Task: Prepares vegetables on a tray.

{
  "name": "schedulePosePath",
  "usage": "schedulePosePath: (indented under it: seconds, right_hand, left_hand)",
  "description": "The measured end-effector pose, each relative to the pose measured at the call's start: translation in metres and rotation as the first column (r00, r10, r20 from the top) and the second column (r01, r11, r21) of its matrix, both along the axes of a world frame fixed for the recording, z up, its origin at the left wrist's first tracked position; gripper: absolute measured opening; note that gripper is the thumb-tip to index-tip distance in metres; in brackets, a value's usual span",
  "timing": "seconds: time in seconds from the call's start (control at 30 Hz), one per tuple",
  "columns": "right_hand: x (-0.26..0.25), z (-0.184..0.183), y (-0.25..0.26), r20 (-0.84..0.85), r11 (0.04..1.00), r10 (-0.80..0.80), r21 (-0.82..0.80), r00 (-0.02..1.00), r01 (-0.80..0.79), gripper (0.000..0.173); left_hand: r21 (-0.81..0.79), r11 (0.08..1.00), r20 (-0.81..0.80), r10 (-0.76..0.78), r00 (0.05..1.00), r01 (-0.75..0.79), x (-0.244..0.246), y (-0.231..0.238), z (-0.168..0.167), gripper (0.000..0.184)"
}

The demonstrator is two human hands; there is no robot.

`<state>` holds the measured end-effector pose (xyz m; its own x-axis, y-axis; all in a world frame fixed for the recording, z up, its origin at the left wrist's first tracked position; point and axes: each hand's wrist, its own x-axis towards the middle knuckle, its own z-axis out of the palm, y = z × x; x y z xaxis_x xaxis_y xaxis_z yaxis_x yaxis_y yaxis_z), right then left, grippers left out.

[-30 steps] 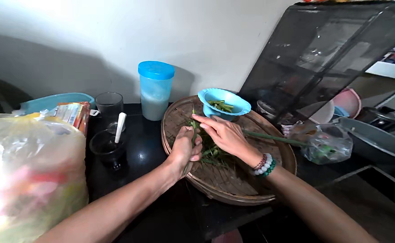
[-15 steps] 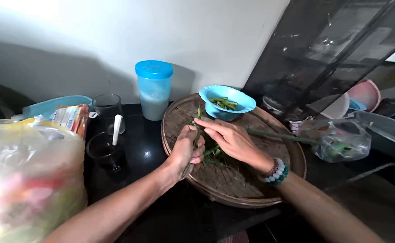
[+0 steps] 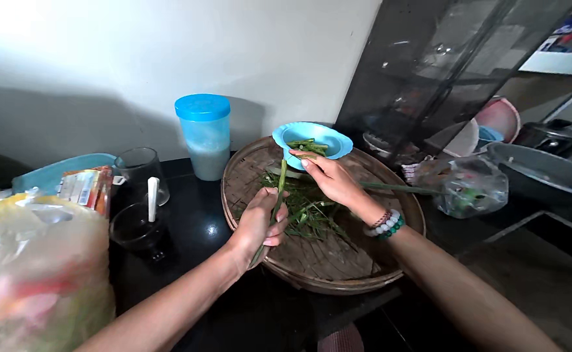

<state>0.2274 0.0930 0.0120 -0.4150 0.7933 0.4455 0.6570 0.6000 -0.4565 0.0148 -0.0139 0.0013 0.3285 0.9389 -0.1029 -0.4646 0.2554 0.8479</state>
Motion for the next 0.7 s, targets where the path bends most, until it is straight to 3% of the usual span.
schedulePosePath:
  seconds: [0.1,0.17,0.3,0.4,0.47,0.57,0.7]
  right_hand:
    - [-0.009,0.005,-0.013,-0.338,0.95,0.045,-0.276,0.94,-0.145,0.039]
    - [-0.011,0.009,-0.02,-0.424,0.885,0.024,-0.413,0.905,-0.217,0.037]
    - [-0.012,0.005,-0.031,-0.435,0.95,-0.003,-0.284,0.9,-0.134,0.025]
    - [-0.013,0.003,-0.031,-0.313,0.97,-0.009,-0.234,0.95,-0.068,0.043]
    - [-0.02,0.0,-0.028,-0.202,0.993,0.031,-0.105,0.979,-0.053,0.052]
    - [-0.025,-0.002,-0.036,0.011,0.987,0.14,0.077,0.99,-0.141,0.046]
    - [-0.03,-0.016,-0.042,0.142,0.962,0.146,0.209,0.979,-0.174,0.041]
  left_hand:
    - [0.012,1.0,-0.028,0.009,1.0,-0.009,0.002,0.001,0.0,0.031]
    - [0.028,1.0,-0.067,-0.001,0.998,0.003,0.003,0.001,-0.001,0.029]
    - [0.03,0.997,-0.055,-0.076,0.996,0.077,0.002,0.002,-0.004,0.031]
    - [0.031,0.999,-0.034,-0.032,0.999,0.033,0.0,0.004,-0.005,0.032]
    - [0.049,0.997,-0.032,0.056,0.998,-0.054,0.0,0.005,-0.004,0.036]
    - [0.038,0.99,-0.016,0.139,0.99,-0.138,0.002,0.007,-0.004,0.036]
    - [0.006,0.984,-0.003,0.178,0.984,-0.178,0.003,0.007,-0.003,0.025]
